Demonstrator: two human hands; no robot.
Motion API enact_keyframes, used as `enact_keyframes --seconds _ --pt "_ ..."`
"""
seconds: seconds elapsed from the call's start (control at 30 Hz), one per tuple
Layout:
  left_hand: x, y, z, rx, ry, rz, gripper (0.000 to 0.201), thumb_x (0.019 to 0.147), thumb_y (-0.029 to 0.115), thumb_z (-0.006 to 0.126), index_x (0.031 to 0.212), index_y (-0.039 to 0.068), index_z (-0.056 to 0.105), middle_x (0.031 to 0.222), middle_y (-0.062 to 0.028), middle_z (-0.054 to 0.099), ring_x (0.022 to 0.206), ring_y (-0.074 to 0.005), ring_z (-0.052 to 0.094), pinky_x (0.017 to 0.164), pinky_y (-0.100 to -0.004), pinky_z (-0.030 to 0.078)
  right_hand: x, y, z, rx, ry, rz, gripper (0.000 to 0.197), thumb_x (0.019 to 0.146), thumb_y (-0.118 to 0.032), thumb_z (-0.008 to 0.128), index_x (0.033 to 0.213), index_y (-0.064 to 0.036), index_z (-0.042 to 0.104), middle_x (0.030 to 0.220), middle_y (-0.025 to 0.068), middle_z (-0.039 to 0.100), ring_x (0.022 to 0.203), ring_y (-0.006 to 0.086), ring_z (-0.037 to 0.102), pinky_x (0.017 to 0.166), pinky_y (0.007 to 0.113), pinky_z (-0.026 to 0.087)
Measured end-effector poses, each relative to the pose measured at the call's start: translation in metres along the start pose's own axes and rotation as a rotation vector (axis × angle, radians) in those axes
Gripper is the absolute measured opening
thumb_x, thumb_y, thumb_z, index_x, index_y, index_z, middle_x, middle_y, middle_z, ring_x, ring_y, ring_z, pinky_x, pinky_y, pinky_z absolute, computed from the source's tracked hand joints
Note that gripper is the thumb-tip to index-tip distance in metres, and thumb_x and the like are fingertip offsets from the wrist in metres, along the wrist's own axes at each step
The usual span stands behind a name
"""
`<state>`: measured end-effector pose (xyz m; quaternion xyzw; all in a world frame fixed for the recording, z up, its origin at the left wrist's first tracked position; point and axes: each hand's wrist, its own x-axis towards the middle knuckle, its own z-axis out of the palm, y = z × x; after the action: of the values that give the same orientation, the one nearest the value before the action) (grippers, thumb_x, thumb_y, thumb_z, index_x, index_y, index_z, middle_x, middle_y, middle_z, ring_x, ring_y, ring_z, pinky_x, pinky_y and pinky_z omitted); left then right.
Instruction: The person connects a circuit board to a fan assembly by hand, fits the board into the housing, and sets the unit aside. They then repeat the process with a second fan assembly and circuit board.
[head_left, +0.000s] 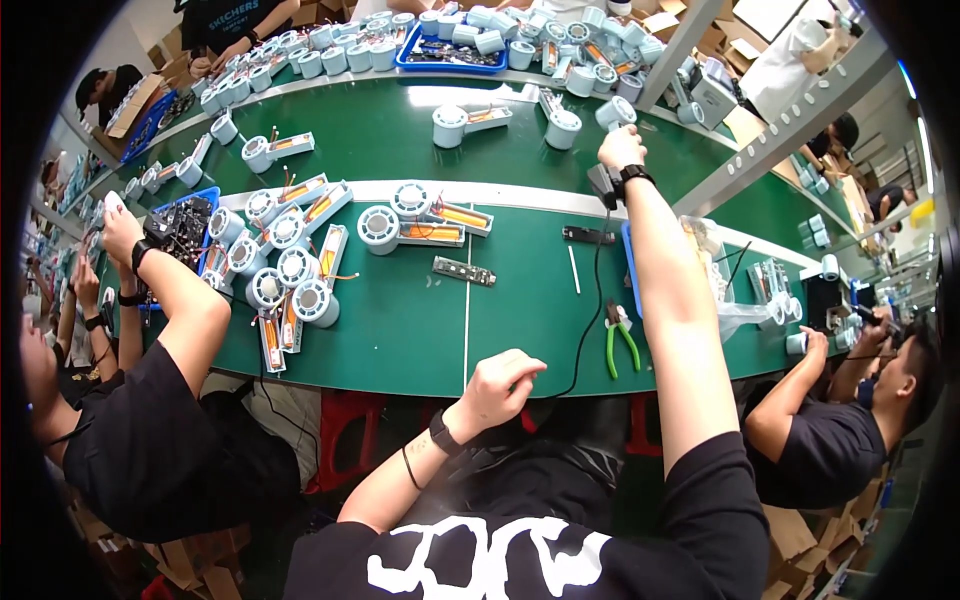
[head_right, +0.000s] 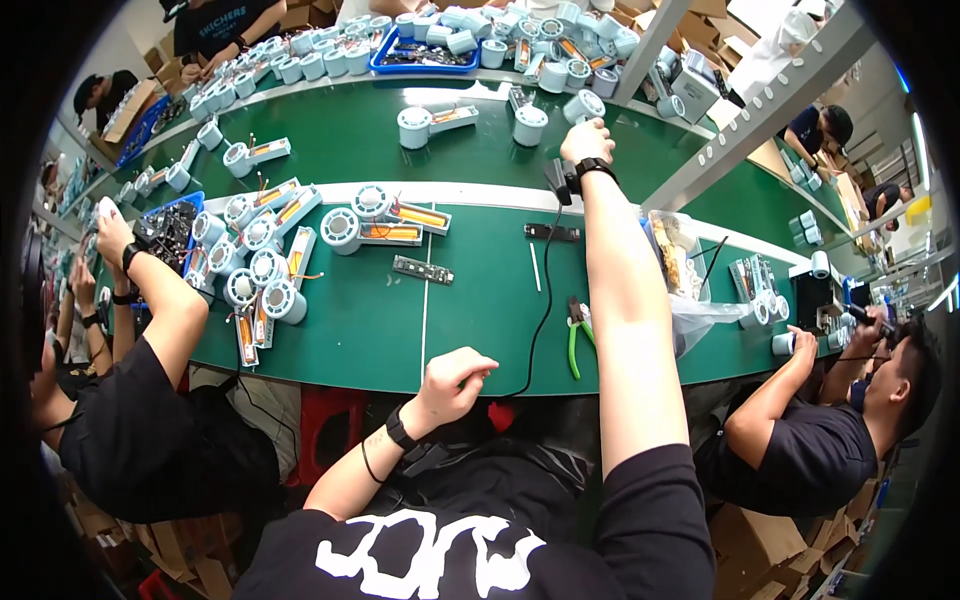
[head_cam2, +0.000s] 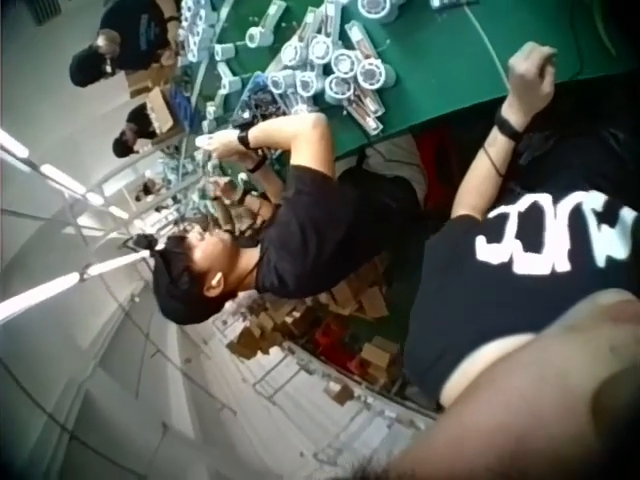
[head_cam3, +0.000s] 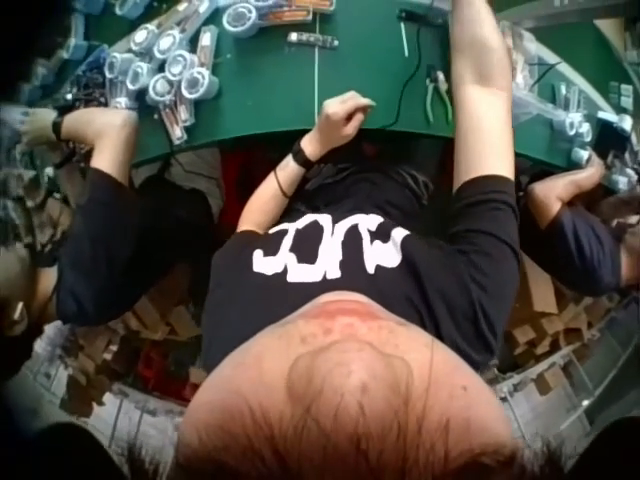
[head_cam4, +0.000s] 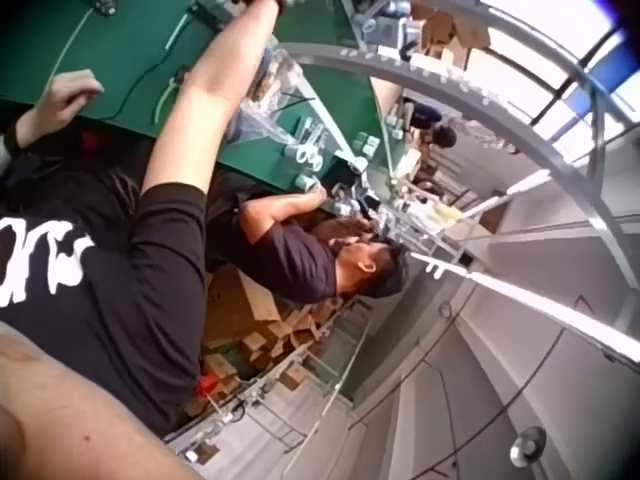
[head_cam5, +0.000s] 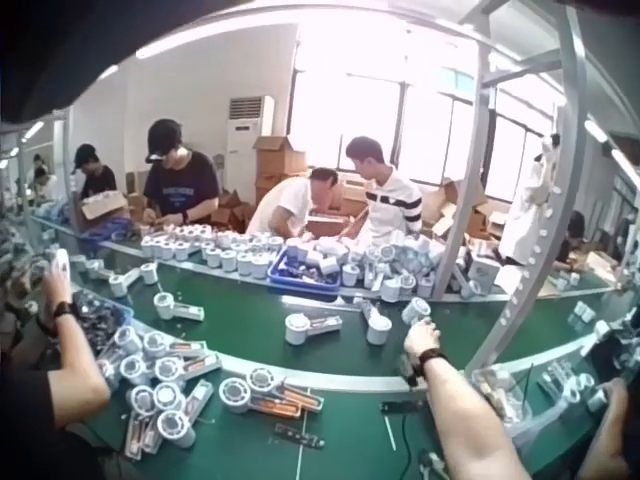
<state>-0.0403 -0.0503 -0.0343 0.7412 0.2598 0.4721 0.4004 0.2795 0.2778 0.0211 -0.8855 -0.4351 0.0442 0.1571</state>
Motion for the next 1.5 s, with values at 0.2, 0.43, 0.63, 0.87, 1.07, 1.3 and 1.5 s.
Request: enact_keyframes --seconds 0.2,0.43,0.63,0.87,1.07,1.3,1.5 --pt "0.006 -0.004 -0.001 0.027 0.056 -0.060 0.019 0.084 -0.007 0.058 0.097 -0.002 0.071 0.080 -0.0122 0.068 0.068 -0.0227 0.066 0.062 -0.0319 0.053 0.006 0.012 0.011 -0.123 -0.081 0.060 0.059 0.090 -0.016 0.062 0.144 -0.0015 0.040 0.148 0.0190 0.046 0.137 0.0384 0.044 0.109 0.051 0.045" --pt "0.014 -0.008 0.000 -0.064 0.105 -0.167 0.016 0.086 -0.005 0.059 0.096 -0.002 0.071 0.080 -0.0125 0.068 0.067 -0.0227 0.065 0.061 -0.0320 0.052 -0.003 -0.078 0.016 -0.134 0.121 -0.768 0.059 0.083 -0.012 0.065 0.140 -0.0051 0.050 0.143 0.0164 0.054 0.132 0.0336 0.052 0.105 0.050 0.046" --pt "0.002 -0.004 -0.009 -0.056 0.060 -0.186 0.016 0.086 -0.006 0.059 0.096 -0.002 0.071 0.082 -0.0121 0.069 0.068 -0.0221 0.066 0.062 -0.0319 0.052 -0.055 -0.129 -0.024 -0.445 -0.291 -0.846 0.037 0.077 -0.015 0.071 0.113 -0.0061 0.071 0.123 0.0158 0.071 0.113 0.0306 0.067 0.097 0.045 0.052" --pt "0.003 0.008 -0.016 -0.098 0.085 -0.146 0.017 0.085 -0.007 0.060 0.097 -0.001 0.070 0.080 -0.0125 0.067 0.067 -0.0247 0.065 0.063 -0.0327 0.053 -0.203 -0.036 -0.069 0.031 -0.025 -0.684 0.044 0.080 -0.041 0.078 0.078 0.0020 0.071 0.065 0.0207 0.065 0.064 0.0356 0.070 0.062 0.043 0.054" --pt "0.054 -0.002 -0.075 0.602 0.051 0.040 0.027 0.083 -0.004 0.065 0.109 0.002 0.069 0.101 -0.0118 0.068 0.098 -0.0301 0.064 0.084 -0.0382 0.053 -0.371 0.060 -0.043 0.232 -0.005 -0.394 0.034 0.085 -0.031 0.080 0.081 -0.0017 0.064 0.071 0.0174 0.067 0.066 0.0364 0.067 0.063 0.044 0.052" --pt "0.077 -0.032 -0.099 1.101 -0.295 0.119 0.033 0.083 0.003 0.070 0.116 0.002 0.066 0.107 -0.0091 0.067 0.107 -0.0298 0.061 0.091 -0.0365 0.050 -0.403 0.080 -0.033 0.446 -0.027 -0.335 0.031 0.085 -0.023 0.082 0.093 0.0003 0.064 0.079 0.0131 0.066 0.067 0.0277 0.064 0.062 0.038 0.051" --pt "0.058 -0.024 -0.101 0.835 -0.395 -0.062 0.024 0.091 0.005 0.068 0.115 0.000 0.066 0.109 -0.0078 0.070 0.100 -0.0236 0.067 0.088 -0.0341 0.054 -0.396 0.096 -0.026 0.769 -0.006 -0.407 0.033 0.082 -0.014 0.084 0.107 0.0004 0.068 0.086 0.0085 0.068 0.069 0.0151 0.061 0.064 0.031 0.050"
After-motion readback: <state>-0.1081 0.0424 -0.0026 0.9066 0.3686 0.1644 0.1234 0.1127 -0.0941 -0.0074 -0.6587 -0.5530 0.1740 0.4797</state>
